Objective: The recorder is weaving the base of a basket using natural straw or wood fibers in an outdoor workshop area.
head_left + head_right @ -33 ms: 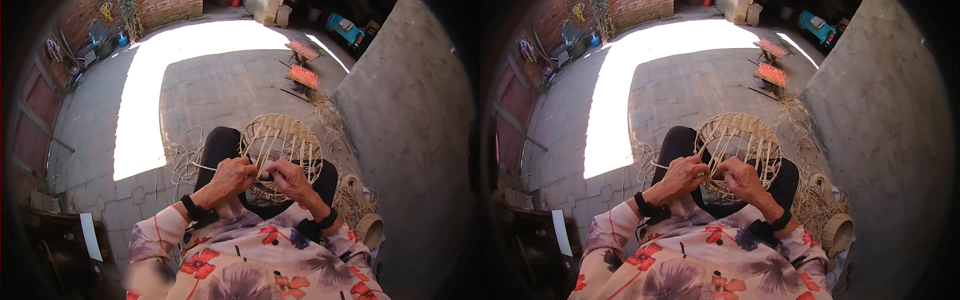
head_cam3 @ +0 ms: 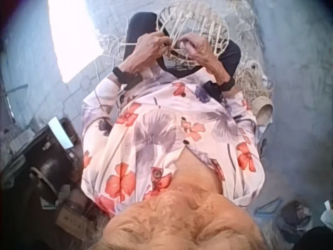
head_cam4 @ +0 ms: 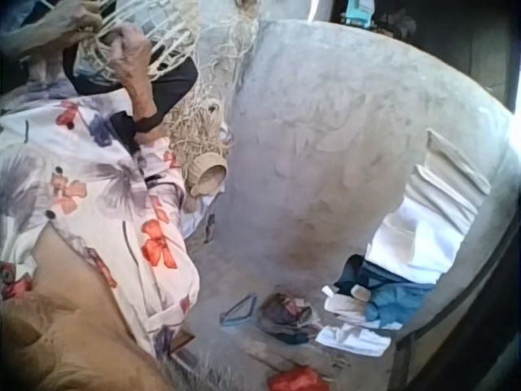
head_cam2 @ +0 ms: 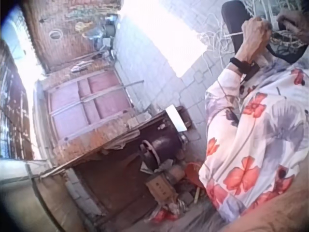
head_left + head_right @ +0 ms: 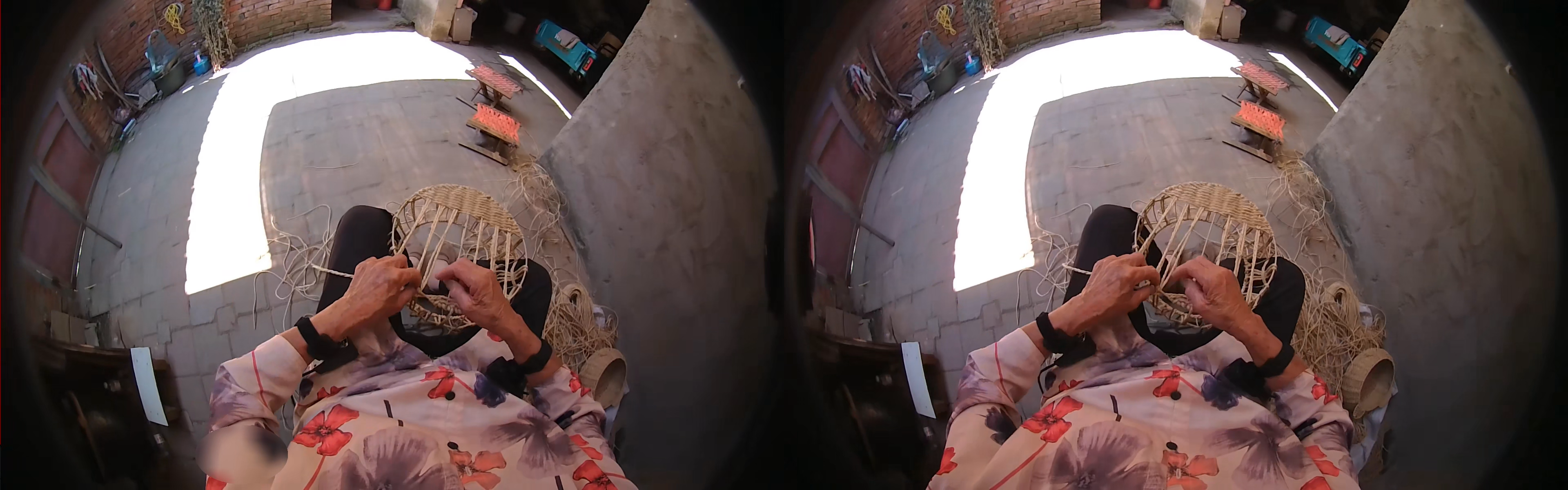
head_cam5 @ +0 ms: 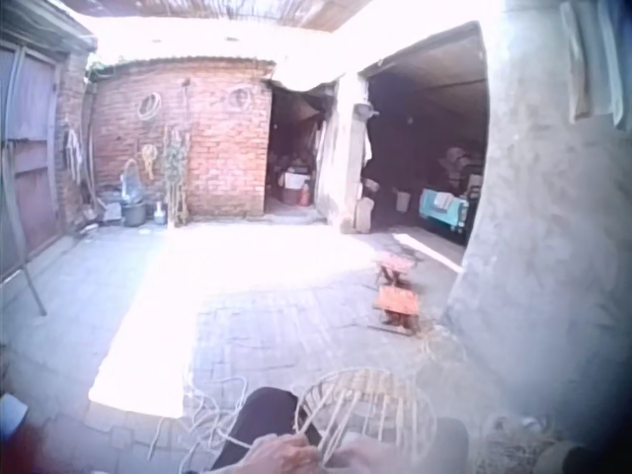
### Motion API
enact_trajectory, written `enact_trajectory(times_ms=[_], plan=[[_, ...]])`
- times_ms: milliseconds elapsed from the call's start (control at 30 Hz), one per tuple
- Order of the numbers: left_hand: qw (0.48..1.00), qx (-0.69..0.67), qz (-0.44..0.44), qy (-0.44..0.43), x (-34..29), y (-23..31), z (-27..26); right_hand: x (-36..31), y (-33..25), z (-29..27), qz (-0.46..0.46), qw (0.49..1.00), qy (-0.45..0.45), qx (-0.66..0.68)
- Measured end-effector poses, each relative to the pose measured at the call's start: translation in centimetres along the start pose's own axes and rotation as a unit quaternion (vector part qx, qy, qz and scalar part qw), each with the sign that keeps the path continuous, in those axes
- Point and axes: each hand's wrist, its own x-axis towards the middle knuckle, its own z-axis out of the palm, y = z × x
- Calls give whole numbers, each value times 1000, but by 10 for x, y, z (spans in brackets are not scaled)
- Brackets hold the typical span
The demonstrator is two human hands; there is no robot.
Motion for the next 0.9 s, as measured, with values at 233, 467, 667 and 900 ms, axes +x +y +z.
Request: enact_trajectory(times_ms=[233, 467, 667, 900], plan=[[999, -4, -28, -38, 8, 4, -3, -17, 20, -2, 15, 1000, 22, 5], [997, 13, -55, -44, 8, 5, 4, -25, 21, -10, 38, 998, 39, 21], [997, 8, -63, -38, 8, 7, 4, -30, 29, -12, 51, 997, 56, 27], [997, 29, -51, -41, 6, 5, 8, -13, 13, 4, -39, 999, 9, -18]])
